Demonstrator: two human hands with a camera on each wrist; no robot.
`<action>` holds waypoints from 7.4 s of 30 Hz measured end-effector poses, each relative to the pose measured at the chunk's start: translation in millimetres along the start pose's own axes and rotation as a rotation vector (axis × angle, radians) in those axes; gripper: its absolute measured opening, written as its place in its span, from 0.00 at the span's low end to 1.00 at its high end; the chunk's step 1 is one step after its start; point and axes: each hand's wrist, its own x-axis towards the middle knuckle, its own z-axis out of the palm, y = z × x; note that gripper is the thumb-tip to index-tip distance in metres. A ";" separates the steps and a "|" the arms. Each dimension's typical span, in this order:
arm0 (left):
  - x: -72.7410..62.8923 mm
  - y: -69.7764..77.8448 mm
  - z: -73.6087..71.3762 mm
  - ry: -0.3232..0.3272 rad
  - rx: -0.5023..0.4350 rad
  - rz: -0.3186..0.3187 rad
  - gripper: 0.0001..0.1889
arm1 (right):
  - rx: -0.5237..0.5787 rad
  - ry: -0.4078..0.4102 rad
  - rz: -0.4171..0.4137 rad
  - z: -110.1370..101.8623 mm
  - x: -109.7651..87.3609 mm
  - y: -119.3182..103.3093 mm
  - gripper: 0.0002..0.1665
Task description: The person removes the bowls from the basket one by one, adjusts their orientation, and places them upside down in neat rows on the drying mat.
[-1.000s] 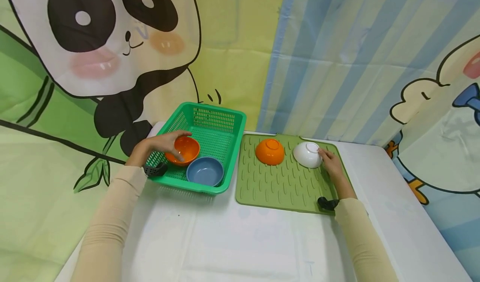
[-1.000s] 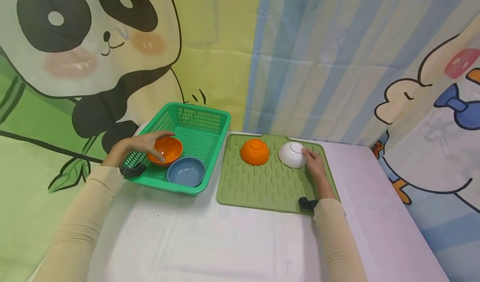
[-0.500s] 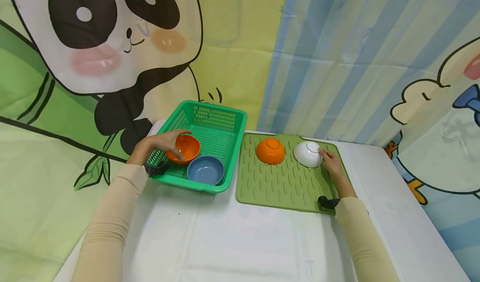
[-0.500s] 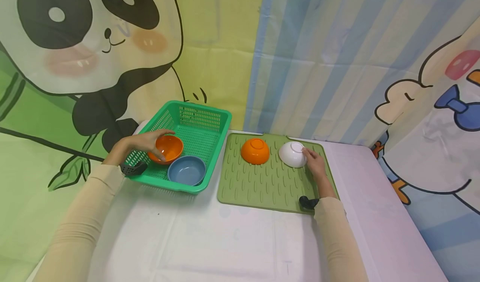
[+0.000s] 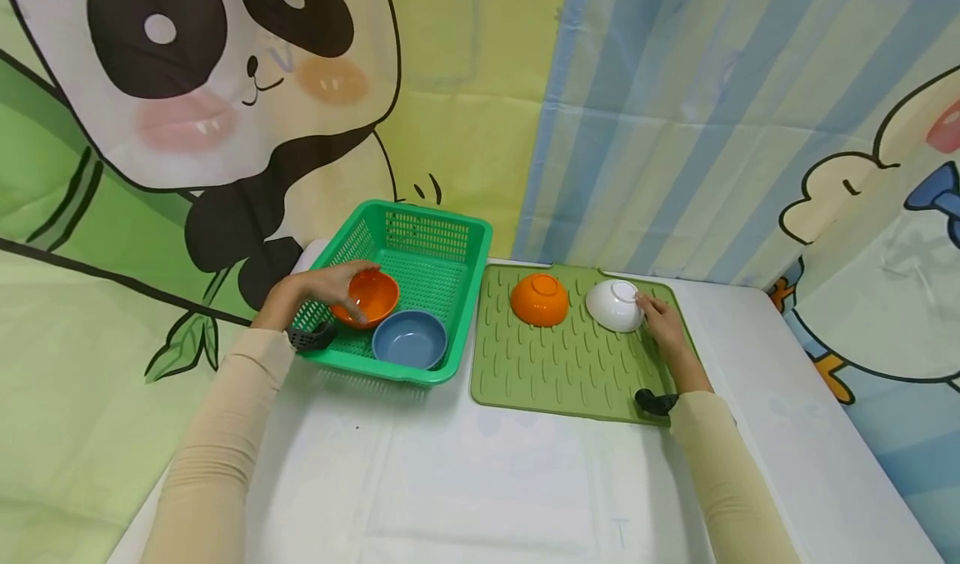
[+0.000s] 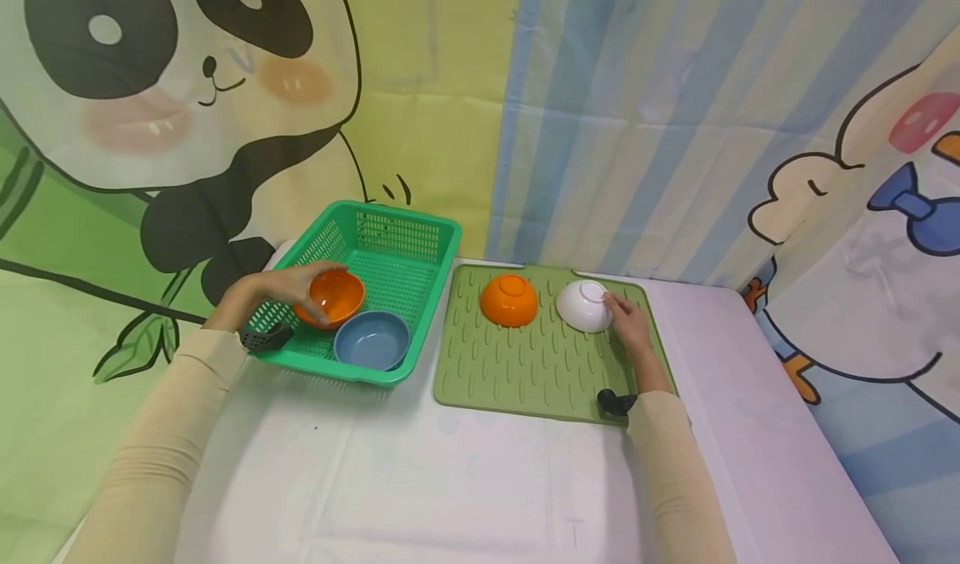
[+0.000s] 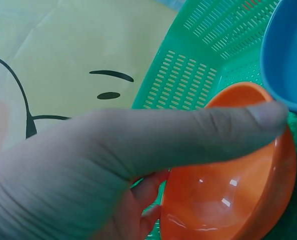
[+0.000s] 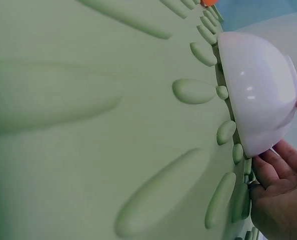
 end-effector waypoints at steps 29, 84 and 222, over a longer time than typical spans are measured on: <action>-2.1 5.5 1.8 0.012 0.134 -0.066 0.58 | -0.013 -0.015 -0.007 0.3 0.9 -1.2 0.46; 2.2 5.0 3.9 0.179 0.232 0.018 0.56 | -0.003 0.002 -0.022 -1.2 -3.6 -2.8 0.45; 21.4 223.4 122.4 0.338 -0.508 1.041 0.60 | 1.570 -1.197 0.217 92.3 -220.2 -133.8 0.43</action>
